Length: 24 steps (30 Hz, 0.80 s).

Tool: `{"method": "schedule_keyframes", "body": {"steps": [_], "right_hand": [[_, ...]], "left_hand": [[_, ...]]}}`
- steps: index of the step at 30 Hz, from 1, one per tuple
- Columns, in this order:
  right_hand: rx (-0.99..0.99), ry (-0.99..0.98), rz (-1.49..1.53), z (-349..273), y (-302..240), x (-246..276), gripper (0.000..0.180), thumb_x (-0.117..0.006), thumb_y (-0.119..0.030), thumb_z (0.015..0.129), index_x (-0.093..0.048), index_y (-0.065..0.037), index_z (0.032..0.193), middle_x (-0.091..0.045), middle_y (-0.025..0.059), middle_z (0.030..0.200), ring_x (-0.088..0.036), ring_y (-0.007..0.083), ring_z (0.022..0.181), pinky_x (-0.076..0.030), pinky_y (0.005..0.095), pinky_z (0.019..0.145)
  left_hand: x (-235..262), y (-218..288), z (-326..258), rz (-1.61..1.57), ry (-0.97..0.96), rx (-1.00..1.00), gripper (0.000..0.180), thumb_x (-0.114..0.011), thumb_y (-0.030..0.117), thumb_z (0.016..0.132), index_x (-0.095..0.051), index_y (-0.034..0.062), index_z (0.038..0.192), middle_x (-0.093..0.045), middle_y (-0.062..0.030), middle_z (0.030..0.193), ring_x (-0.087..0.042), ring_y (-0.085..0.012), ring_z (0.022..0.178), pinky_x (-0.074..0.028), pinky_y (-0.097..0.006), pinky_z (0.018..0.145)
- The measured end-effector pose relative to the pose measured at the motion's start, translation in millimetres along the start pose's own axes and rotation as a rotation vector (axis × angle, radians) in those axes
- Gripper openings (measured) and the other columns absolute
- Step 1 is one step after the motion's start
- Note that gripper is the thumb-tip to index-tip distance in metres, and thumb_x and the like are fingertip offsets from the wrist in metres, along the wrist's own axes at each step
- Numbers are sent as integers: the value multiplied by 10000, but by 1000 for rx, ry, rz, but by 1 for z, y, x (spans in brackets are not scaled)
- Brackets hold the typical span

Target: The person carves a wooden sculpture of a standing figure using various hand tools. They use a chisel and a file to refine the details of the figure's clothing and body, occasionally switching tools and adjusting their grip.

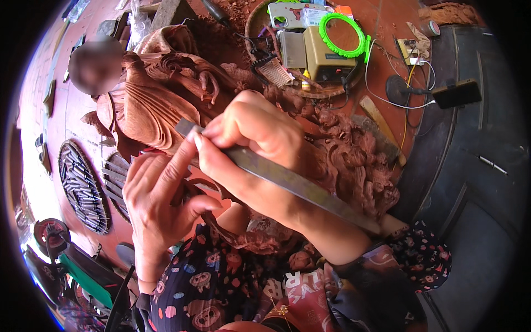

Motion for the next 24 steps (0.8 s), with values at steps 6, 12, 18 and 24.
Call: {"method": "schedule_keyframes", "body": {"steps": [6, 12, 18, 24], "right_hand": [[-32, 0, 39, -10, 4, 9, 281, -704, 137, 834, -494, -33, 756, -608, 85, 850, -687, 167, 840, -534, 271, 748], [-74, 70, 149, -8, 17, 7, 219, -716, 115, 823, -544, -4, 757, -611, 66, 843, -671, 119, 820, -541, 240, 720], [-76, 71, 164, 1, 12, 5, 243, -718, 122, 807, -526, -8, 735, -612, 68, 833, -674, 122, 801, -546, 256, 719], [-44, 4, 54, -7, 4, 16, 243, -730, 116, 800, -534, -14, 741, -605, 65, 821, -672, 130, 785, -544, 253, 707]], "left_hand": [[-9, 10, -3, 66, -33, -39, 830, -712, 622, 744, -654, 54, 1346, -572, -35, 705, -608, -239, 680, -498, -385, 765], [-8, 7, -2, 78, -84, 5, 835, -713, 606, 746, -629, 79, 1389, -597, -26, 731, -620, -233, 716, -502, -392, 784], [-5, 4, 2, 58, -58, 23, 839, -757, 569, 700, -638, 82, 1373, -604, -16, 746, -629, -230, 723, -515, -388, 792], [-9, 14, -1, 56, -53, -43, 781, -790, 494, 700, -650, 118, 1371, -551, 6, 707, -582, -205, 674, -497, -374, 770]]}}
Point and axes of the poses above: each hand's wrist, its own z-axis towards the middle knuckle, its own x-axis out of the back of the hand, y = z × x, the point moved 9 cm from there along z, towards the middle knuckle
